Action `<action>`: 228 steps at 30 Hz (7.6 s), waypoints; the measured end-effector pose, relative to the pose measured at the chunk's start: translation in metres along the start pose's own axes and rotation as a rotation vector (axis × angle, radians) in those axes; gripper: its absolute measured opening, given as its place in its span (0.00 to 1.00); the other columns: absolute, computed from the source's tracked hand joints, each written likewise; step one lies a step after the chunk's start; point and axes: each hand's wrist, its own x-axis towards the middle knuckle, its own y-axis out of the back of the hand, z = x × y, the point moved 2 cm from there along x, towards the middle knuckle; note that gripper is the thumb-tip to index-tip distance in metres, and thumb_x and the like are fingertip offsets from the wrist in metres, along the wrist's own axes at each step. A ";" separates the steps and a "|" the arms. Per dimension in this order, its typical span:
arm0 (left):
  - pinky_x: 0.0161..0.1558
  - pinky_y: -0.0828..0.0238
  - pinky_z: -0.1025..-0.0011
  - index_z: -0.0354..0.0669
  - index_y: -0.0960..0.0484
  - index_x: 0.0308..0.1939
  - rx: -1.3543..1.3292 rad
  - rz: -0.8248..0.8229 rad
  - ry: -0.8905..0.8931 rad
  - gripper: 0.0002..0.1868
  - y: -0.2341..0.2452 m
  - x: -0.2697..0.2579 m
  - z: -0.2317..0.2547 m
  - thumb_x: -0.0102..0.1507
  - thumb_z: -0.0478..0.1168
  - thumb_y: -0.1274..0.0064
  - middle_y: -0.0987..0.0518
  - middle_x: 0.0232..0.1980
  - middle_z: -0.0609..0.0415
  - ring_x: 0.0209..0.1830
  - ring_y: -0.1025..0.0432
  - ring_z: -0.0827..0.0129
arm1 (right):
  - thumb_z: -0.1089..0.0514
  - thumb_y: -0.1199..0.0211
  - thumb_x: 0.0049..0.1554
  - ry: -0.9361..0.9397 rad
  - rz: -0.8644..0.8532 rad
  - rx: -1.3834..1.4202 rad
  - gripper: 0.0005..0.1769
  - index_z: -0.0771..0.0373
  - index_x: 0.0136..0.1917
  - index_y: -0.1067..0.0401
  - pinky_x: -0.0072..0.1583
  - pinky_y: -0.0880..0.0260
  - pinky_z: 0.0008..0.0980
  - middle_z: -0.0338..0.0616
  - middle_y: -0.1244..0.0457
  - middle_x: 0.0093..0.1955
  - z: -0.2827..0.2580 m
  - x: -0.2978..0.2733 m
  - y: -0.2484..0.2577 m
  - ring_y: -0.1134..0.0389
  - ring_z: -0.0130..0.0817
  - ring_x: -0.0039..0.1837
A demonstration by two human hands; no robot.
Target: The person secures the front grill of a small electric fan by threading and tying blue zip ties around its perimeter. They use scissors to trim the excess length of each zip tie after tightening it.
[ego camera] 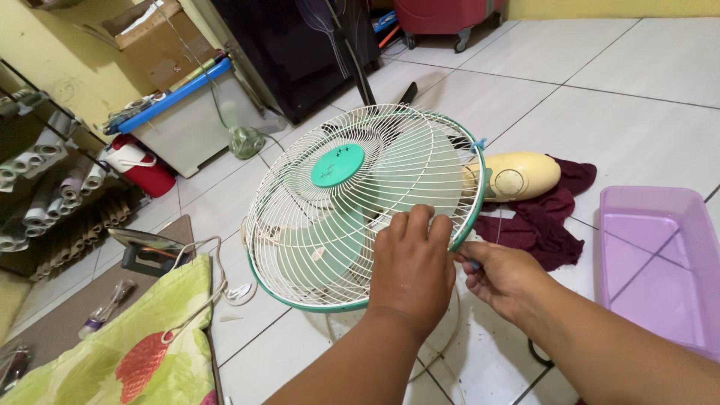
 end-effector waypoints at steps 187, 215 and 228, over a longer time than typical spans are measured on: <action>0.49 0.26 0.62 0.36 0.19 0.34 -0.235 0.242 0.263 0.05 0.049 0.043 -0.065 0.56 0.31 0.39 0.28 0.50 0.46 0.50 0.27 0.55 | 0.64 0.32 0.54 0.314 -0.168 -0.326 0.04 0.62 0.45 0.25 0.43 0.40 0.26 0.37 0.34 0.37 -0.078 0.016 -0.090 0.41 0.25 0.37; 0.48 0.28 0.61 0.33 0.14 0.34 -0.129 0.304 0.280 0.04 0.042 0.034 -0.060 0.56 0.31 0.41 0.24 0.47 0.45 0.45 0.26 0.53 | 0.63 0.38 0.60 0.490 -0.298 -0.565 0.03 0.63 0.47 0.25 0.46 0.38 0.28 0.36 0.36 0.41 -0.092 0.017 -0.107 0.41 0.25 0.42; 0.43 0.26 0.60 0.36 0.18 0.35 -0.207 0.312 0.430 0.04 0.055 0.010 -0.057 0.59 0.33 0.41 0.24 0.45 0.46 0.39 0.24 0.53 | 0.61 0.36 0.58 0.540 -0.358 -0.758 0.03 0.62 0.46 0.24 0.55 0.33 0.29 0.36 0.32 0.45 -0.097 0.012 -0.132 0.34 0.25 0.50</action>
